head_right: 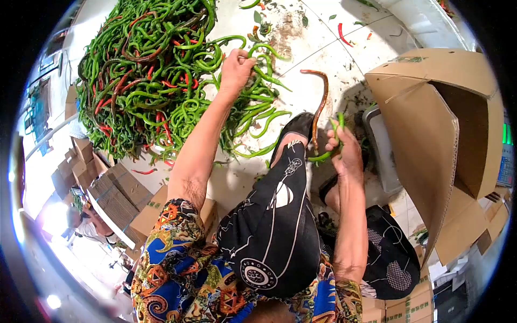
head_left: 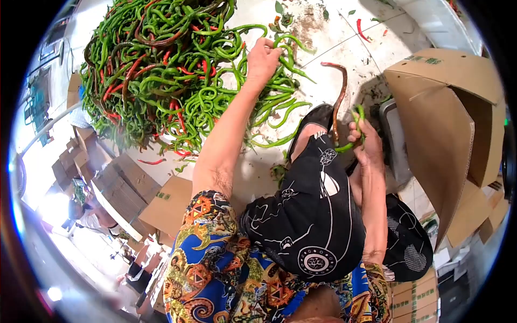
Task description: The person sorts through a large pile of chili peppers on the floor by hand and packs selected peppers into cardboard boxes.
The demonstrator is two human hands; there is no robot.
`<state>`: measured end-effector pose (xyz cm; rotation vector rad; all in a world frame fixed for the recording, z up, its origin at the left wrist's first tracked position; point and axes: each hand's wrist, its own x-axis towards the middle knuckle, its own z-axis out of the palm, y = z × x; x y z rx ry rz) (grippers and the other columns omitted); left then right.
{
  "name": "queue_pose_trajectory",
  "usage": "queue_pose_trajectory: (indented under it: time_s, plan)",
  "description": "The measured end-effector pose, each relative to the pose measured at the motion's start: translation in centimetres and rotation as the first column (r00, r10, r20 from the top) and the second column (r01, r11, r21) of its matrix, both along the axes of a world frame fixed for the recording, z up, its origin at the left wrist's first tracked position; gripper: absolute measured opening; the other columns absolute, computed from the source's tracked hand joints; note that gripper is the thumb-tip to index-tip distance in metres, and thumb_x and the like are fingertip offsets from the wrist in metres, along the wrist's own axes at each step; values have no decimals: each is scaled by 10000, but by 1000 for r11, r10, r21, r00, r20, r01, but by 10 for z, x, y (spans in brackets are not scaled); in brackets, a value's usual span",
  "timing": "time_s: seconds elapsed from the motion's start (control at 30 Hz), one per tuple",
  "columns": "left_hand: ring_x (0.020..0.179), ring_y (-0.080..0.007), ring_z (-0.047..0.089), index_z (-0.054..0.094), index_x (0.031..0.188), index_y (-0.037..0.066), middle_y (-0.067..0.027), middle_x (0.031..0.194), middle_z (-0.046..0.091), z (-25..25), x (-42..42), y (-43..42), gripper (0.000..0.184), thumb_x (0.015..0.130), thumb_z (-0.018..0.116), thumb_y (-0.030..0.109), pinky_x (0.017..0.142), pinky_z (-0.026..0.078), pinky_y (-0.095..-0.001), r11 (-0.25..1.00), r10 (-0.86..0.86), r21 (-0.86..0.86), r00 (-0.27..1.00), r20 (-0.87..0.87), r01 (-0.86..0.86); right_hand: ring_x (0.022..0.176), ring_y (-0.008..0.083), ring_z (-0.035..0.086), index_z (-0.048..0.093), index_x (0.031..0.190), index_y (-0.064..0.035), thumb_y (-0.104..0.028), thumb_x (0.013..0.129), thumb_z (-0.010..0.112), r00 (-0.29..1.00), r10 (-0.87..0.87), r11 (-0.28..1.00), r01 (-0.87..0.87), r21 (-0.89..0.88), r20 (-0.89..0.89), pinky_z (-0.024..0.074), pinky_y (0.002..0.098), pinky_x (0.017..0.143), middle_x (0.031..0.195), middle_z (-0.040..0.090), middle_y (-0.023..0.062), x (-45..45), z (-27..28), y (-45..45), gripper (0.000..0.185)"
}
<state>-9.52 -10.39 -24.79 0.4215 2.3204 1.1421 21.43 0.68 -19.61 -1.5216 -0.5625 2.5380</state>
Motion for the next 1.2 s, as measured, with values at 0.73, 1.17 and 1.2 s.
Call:
queue_pose_trajectory:
  time_s: [0.73, 1.17, 1.2]
  plan:
    - [873, -197, 627, 658, 1011, 50, -96, 952, 641, 30, 109, -59, 215, 804, 654, 108, 790, 507, -316, 886, -454, 159, 885, 103, 435, 718, 105, 538, 534, 1150, -39, -77, 873, 601, 992, -43, 992, 57, 112, -120, 443, 212, 625, 889, 585, 38, -29, -8, -7, 288]
    - [834, -347, 559, 597, 999, 31, -163, 885, 577, -1, 16, -77, 215, 785, 611, 22, 769, 457, -424, 899, -355, 83, 825, -441, 431, 587, 38, 381, 515, 1123, -4, -79, 869, 605, 959, 275, 958, -279, 70, 63, 349, 210, 520, 768, 476, -8, 1, 33, 12, 280]
    - [835, -365, 566, 581, 1038, 31, -175, 893, 576, -1, 5, -74, 241, 799, 613, 40, 736, 467, -437, 916, -338, 11, 786, -517, 402, 589, 41, 381, 518, 1102, -12, -86, 875, 606, 975, 218, 975, -220, 37, 51, 347, 210, 521, 779, 481, -2, 8, 23, 10, 255]
